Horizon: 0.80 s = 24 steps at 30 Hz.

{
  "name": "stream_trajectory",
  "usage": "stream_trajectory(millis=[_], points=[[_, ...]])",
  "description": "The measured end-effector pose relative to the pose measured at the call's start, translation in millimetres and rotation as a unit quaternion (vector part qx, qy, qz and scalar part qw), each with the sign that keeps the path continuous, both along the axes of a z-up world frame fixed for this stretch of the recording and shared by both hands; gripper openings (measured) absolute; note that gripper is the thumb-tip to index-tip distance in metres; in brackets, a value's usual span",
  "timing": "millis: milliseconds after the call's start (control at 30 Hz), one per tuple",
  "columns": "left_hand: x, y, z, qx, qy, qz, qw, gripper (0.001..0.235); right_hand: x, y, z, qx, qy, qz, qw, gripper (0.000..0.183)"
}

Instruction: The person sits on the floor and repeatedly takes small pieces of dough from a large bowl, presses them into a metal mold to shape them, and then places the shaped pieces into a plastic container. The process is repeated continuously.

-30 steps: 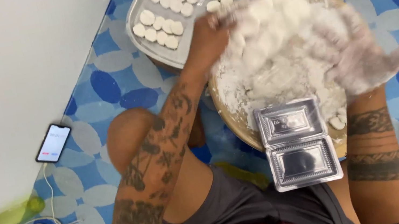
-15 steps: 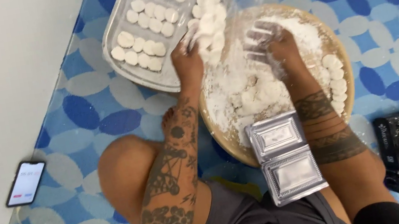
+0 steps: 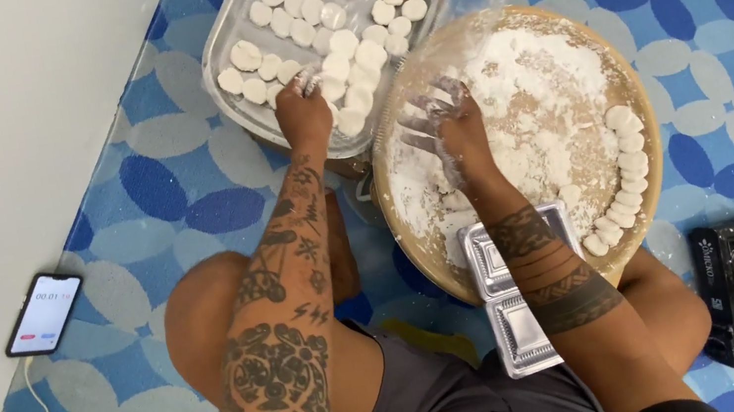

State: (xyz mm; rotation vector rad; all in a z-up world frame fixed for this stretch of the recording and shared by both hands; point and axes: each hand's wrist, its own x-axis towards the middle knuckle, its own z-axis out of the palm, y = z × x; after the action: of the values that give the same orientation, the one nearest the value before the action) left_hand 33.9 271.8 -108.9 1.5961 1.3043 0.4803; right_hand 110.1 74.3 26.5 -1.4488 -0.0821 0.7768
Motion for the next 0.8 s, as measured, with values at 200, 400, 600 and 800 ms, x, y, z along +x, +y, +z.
stream_trajectory(millis=[200,400,600,800], points=[[0,-6,39,0.037,0.056,-0.055,0.996,0.047,-5,20,-10,-0.179,-0.035,0.052,0.982,0.077],[-20,-29,66,0.116,0.171,-0.124,0.970,0.036,-35,17,2,-0.281,-0.137,0.132,0.941,0.091],[-20,-15,-6,0.093,0.120,-0.118,0.981,0.032,-35,9,6,-0.282,-0.154,0.108,0.941,0.086],[-38,-34,56,0.095,0.158,-0.067,0.981,0.045,-43,6,16,-0.305,-0.179,0.123,0.927,0.087]])
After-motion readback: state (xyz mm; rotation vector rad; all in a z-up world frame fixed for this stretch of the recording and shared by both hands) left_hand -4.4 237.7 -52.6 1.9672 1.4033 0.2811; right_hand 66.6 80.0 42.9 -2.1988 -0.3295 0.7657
